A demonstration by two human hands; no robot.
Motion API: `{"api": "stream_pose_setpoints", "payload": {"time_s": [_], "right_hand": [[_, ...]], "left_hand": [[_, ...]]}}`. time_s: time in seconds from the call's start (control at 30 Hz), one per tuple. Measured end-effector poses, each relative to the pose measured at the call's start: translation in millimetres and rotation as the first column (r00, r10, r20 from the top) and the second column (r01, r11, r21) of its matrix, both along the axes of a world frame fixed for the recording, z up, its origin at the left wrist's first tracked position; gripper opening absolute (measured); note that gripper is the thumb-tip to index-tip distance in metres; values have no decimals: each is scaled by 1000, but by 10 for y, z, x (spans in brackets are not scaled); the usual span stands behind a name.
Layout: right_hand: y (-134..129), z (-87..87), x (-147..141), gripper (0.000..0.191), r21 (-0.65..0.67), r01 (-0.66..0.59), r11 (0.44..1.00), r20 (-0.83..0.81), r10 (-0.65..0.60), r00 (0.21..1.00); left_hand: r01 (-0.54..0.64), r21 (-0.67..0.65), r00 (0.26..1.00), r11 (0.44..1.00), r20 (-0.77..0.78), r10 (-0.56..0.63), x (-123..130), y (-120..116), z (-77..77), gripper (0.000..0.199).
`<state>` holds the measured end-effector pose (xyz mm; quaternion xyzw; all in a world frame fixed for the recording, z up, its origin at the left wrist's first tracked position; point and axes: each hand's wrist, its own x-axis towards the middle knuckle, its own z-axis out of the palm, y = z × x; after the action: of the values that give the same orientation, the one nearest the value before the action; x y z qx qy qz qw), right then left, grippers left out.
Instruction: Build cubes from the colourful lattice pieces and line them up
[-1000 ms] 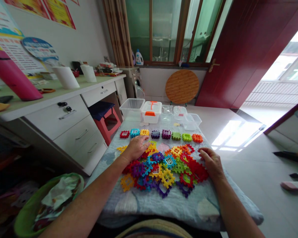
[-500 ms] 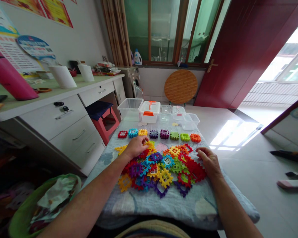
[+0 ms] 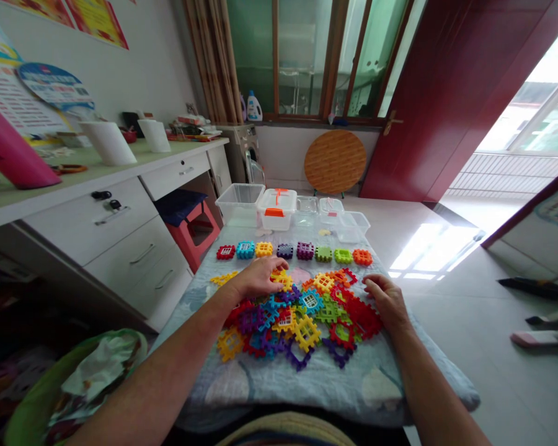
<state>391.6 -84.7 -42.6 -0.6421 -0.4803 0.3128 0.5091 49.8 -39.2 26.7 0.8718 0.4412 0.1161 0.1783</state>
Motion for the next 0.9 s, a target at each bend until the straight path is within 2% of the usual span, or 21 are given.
{"api": "stream_pose_setpoints", "payload": {"time_s": [0.1, 0.23, 0.5, 0.7, 0.8, 0.9], "right_hand": [[-2, 2, -1, 32, 7, -1, 1000, 1, 1, 1000], [0, 0, -5, 32, 0, -3, 1000, -11, 3, 1000], [7, -21, -13, 31, 0, -16, 1000, 40, 16, 999], [15, -46, -2, 31, -8, -25, 1000, 27, 25, 999], [13, -41, -3, 31, -8, -26, 1000, 31, 26, 999], [5, -19, -15, 31, -3, -17, 1000, 30, 17, 999]], "left_hand": [[81, -105, 984, 991, -148, -96, 2, 37, 41, 59], [129, -152, 948, 980, -269, -167, 53, 94, 41, 66], [167, -155, 951, 974, -236, -201, 112, 191, -11, 68], [222, -134, 957, 966, -158, -242, 198, 213, 82, 69], [261, -82, 960, 962, -80, -268, 335, 254, 143, 66], [307, -42, 951, 951, -26, -308, 574, 301, 159, 63]]}}
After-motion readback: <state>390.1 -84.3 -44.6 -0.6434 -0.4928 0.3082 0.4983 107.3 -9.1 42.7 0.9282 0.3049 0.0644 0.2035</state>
